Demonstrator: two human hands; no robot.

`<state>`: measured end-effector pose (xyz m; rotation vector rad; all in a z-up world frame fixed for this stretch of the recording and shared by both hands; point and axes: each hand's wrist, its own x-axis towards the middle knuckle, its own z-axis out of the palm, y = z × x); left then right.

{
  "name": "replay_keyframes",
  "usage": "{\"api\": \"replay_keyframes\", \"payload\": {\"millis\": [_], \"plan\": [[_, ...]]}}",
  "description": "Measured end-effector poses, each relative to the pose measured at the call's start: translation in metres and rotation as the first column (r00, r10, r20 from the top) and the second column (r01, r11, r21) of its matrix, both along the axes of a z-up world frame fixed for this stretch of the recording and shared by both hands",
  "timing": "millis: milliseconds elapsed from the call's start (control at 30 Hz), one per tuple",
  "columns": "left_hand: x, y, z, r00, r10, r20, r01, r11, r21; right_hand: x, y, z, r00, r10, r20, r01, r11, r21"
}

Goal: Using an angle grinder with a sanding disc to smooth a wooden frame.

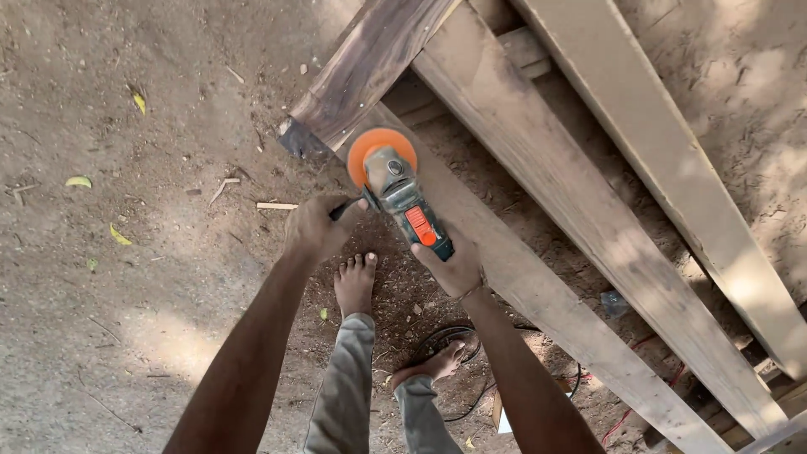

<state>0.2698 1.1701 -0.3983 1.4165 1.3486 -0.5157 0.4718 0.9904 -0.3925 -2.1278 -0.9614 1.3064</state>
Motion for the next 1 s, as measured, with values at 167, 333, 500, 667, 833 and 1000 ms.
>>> {"api": "replay_keyframes", "payload": {"millis": [167,333,500,667,833,1000], "plan": [[-0.009,0.002,-0.036,0.993,0.091,0.077,-0.096,0.994,0.061,-0.004,0.02,-0.014,0.999,-0.038,-0.018,0.037,0.998,-0.055],[-0.005,-0.006,-0.042,0.989,0.101,0.105,-0.109,0.991,0.075,-0.001,0.016,-0.011,0.999,-0.037,0.02,0.039,0.995,-0.09],[-0.01,-0.033,-0.082,0.948,0.165,0.274,-0.215,0.963,0.164,0.008,0.011,-0.015,0.997,-0.066,-0.038,0.063,0.996,-0.07],[0.006,-0.003,-0.044,0.97,0.159,0.182,-0.18,0.978,0.105,0.016,0.027,-0.008,1.0,-0.025,0.012,0.027,0.988,-0.15],[0.009,0.004,-0.045,0.971,0.153,0.183,-0.18,0.974,0.141,0.023,0.03,-0.018,1.0,-0.018,-0.007,0.017,0.997,-0.075],[0.019,0.005,-0.045,0.982,0.139,0.127,-0.153,0.982,0.109,0.032,0.032,-0.015,1.0,-0.007,-0.007,0.006,0.995,-0.096]]}}
